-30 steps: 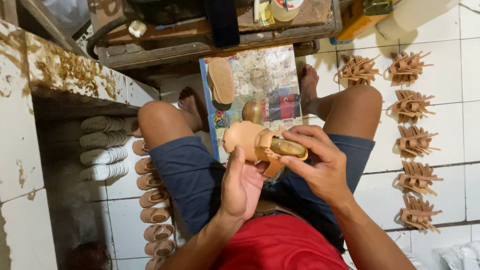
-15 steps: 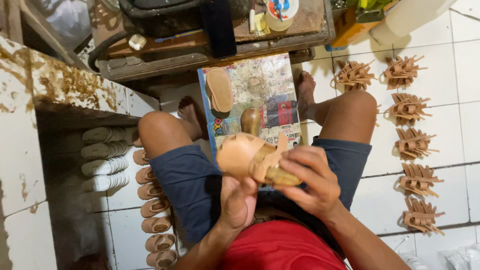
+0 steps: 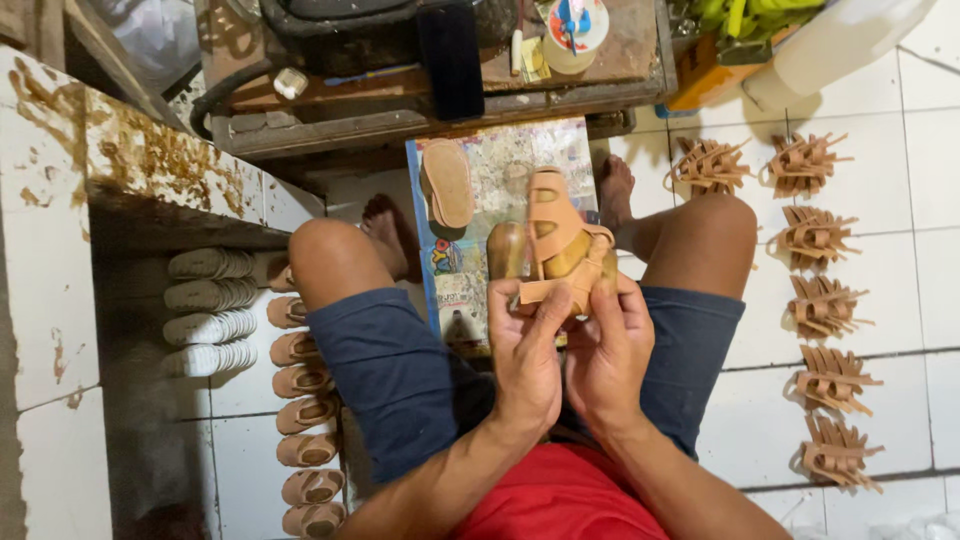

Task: The person sits on the floor and assembles sandals by hand. They place a star-shaped upper onto a wooden shoe last, fold the straps over the edges, and press them into place. After completing one, they place it on a nearby shelf and repeat the process with a new upper and last.

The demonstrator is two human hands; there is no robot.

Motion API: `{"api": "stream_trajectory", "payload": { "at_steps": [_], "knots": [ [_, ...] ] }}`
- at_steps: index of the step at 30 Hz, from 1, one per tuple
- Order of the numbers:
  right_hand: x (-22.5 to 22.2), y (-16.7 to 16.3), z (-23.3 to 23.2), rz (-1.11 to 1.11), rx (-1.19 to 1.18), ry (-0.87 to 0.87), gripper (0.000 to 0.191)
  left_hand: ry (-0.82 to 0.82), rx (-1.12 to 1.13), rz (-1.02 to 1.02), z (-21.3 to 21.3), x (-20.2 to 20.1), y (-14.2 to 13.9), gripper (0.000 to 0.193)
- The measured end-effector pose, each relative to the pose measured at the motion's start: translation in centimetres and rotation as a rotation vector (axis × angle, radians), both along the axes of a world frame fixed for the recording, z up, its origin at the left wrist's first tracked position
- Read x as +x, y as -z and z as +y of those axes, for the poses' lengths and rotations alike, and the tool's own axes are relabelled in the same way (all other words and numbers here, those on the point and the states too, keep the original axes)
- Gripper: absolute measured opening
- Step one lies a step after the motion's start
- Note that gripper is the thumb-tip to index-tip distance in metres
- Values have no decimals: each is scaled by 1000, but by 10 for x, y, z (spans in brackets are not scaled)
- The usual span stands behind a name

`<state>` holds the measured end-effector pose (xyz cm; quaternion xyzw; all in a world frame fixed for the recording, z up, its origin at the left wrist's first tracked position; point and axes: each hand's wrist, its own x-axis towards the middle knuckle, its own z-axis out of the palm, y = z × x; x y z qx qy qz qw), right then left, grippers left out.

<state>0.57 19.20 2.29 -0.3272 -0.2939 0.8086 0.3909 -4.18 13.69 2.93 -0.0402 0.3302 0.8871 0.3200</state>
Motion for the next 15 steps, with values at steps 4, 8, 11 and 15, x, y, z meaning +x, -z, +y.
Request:
{"api": "stream_trajectory", "payload": {
  "at_steps": [4,8,11,15],
  "knots": [
    [0,0,-1,-8,18,-46,18,-17,-86,103,-9,-15,-2,26],
    [2,-4,6,-382,560,-326,16,179,-307,318,-54,-76,4,25],
    [-7,-17,9,-502,1262,-300,23,382,-452,396,-98,-123,6,27],
    [-57,-31,7,-234,1515,-596,36,631,-675,592,-139,-168,-1,20]
  ]
}}
